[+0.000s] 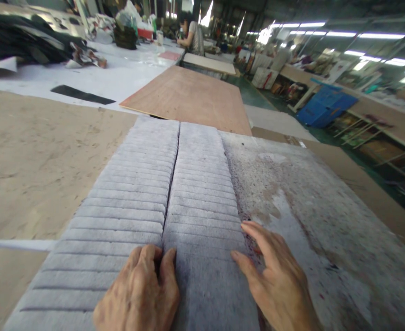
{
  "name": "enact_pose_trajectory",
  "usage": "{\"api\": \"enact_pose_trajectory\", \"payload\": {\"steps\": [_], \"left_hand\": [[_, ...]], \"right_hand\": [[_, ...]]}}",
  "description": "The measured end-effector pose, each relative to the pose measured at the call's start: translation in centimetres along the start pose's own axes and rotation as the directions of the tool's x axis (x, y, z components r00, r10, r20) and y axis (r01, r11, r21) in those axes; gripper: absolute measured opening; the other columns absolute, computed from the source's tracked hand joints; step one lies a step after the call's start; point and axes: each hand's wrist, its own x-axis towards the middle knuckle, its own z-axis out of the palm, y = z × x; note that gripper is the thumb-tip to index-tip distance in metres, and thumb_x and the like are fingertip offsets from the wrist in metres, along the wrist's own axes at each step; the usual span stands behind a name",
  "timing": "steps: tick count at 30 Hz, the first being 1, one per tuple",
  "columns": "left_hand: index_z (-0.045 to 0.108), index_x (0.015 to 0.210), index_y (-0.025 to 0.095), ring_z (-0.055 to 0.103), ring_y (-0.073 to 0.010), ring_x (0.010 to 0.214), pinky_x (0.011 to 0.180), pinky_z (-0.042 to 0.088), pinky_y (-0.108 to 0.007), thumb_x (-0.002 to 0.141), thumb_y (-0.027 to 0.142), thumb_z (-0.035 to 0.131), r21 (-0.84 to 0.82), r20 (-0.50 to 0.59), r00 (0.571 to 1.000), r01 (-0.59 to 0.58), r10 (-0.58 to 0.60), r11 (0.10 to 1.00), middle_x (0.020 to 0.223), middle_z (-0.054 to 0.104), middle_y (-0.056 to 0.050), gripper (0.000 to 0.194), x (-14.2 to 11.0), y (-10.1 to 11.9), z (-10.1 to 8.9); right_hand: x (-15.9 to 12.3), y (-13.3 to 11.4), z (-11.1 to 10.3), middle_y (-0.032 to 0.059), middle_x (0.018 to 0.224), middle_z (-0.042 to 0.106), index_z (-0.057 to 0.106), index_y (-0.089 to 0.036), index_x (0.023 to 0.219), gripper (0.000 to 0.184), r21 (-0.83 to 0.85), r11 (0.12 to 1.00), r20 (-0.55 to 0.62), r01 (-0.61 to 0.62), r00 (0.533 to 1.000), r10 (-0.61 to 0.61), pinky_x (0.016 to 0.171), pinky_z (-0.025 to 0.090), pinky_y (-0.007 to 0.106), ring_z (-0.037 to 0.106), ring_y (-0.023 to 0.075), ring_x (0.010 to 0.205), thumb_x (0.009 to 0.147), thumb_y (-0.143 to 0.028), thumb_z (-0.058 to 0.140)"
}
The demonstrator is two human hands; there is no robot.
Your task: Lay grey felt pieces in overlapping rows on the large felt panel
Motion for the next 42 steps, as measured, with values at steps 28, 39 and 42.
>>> {"api": "enact_pose_trajectory", "payload": {"steps": [28, 39, 42], "left_hand": [[0.055, 0.075, 0.027, 0.06, -0.0218, 0.068, 0.053, 0.031, -0.028, 0.08, 0.046, 0.037, 0.019, 0.032, 0.999, 0.026, -0.026, 0.999, 0.073, 0.064, 0.0, 0.027, 0.1, 0.0, -0.2], [0.055, 0.078, 0.026, 0.061, -0.0224, 0.07, 0.053, 0.033, -0.028, 0.08, 0.046, 0.039, -0.001, 0.037, 0.999, 0.007, -0.007, 1.0, 0.076, 0.065, 0.0, 0.027, 0.0, -0.1, 0.0], [0.055, 0.078, 0.025, 0.061, -0.0214, 0.067, 0.052, 0.032, -0.028, 0.081, 0.043, 0.041, 0.025, -0.02, 1.0, 0.005, -0.004, 1.0, 0.074, 0.064, 0.001, 0.023, -0.2, 0.2, -0.1]], "right_hand": [[1.3, -0.1, -0.6, -0.0037, 0.049, 0.027, 0.037, -0.019, 0.051, 0.038, 0.213, 0.714, 0.505, -0.667, 0.701, 0.504, 0.044, 0.023, 0.02, 0.03, 0.0091, 0.047, 0.07, -0.051, 0.046], [1.7, -0.2, -0.8, -0.0045, 0.046, 0.03, 0.041, -0.019, 0.048, 0.032, 0.187, 0.785, 0.473, -0.591, 0.754, 0.455, 0.042, 0.025, 0.019, 0.032, 0.0081, 0.044, 0.067, -0.044, 0.045], [1.6, -0.3, -0.7, -0.0044, 0.044, 0.034, 0.041, -0.019, 0.048, 0.031, 0.153, 0.809, 0.463, -0.568, 0.764, 0.449, 0.044, 0.027, 0.02, 0.036, 0.009, 0.044, 0.067, -0.044, 0.045]]}}
